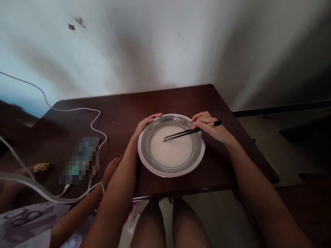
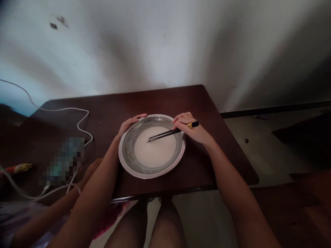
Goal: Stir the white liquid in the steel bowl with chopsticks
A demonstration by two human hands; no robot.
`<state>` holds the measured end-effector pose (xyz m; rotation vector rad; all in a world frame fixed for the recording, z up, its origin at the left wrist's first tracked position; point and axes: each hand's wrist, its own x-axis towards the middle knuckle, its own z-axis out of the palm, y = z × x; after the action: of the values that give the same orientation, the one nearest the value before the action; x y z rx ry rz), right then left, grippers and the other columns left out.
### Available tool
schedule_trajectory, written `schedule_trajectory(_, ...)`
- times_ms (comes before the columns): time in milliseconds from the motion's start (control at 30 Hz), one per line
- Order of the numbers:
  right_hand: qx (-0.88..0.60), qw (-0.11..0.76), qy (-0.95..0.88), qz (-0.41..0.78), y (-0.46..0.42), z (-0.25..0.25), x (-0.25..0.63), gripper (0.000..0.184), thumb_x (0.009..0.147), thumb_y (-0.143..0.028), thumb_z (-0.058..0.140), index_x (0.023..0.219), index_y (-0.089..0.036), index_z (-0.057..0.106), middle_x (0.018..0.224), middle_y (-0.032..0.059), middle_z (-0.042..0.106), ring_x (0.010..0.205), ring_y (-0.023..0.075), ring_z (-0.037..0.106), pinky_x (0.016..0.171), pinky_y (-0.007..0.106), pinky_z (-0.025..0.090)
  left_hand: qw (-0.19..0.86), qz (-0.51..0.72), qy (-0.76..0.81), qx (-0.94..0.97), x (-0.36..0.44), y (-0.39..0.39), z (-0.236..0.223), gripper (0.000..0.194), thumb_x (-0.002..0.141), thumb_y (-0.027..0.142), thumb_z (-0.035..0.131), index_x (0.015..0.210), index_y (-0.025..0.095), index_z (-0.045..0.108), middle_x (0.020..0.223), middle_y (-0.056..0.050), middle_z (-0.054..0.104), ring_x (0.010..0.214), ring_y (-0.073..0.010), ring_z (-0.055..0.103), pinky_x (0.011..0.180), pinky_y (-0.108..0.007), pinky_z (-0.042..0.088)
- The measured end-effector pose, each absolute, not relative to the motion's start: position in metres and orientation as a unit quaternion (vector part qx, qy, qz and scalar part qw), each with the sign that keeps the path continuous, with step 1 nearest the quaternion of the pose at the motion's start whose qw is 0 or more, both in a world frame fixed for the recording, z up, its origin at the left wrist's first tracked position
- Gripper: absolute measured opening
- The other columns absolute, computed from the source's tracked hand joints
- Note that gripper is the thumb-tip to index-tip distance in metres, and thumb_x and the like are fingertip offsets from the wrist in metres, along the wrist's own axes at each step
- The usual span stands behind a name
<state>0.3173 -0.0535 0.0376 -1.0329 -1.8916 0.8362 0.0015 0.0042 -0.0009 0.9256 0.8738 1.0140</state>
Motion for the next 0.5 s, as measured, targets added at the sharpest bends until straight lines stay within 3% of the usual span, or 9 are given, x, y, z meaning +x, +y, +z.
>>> schedule_trajectory(233, -0.424, 0.492, -0.703, 0.291, -0.051, 0.041, 0.328, 0.040, 0.098, -0.038, 0.061, 0.062, -0.028, 0.077, 0.092, 0.0058, 0.077, 0.105, 0.0288, 0.064, 0.103, 0.050, 0.045, 0.678, 0.450, 0.404, 0.417, 0.000, 0.004, -0.003, 0.032, 0.073, 0.032, 0.076, 0.103, 0.022, 0.085, 0.114, -0.007, 0.083, 0.122, -0.0335, 0.070, 0.113, -0.042, 0.050)
schedule_trajectory(333, -0.407, 0.463, -0.710, 0.341, -0.054, 0.045, 0.328, 0.042, 0.097, -0.038, 0.060, 0.060, -0.029, 0.077, 0.089, 0.0059, 0.077, 0.105, 0.0284, 0.064, 0.102, 0.049, 0.047, 0.677, 0.447, 0.399, 0.428, -0.001, 0.005, -0.004, 0.033, 0.073, 0.033, 0.077, 0.104, 0.023, 0.085, 0.116, -0.008, 0.082, 0.127, -0.0346, 0.068, 0.114, -0.041, 0.049)
schedule_trajectory(500, -0.392, 0.397, -0.749, 0.359, -0.056, 0.042, 0.318, 0.031, 0.095, -0.039, 0.064, 0.072, -0.030, 0.083, 0.100, 0.0058, 0.078, 0.113, 0.0289, 0.063, 0.107, 0.051, 0.046, 0.673, 0.447, 0.400, 0.433, -0.001, 0.005, -0.003, 0.032, 0.073, 0.035, 0.077, 0.103, 0.025, 0.085, 0.118, -0.007, 0.082, 0.130, -0.0359, 0.066, 0.115, -0.041, 0.049)
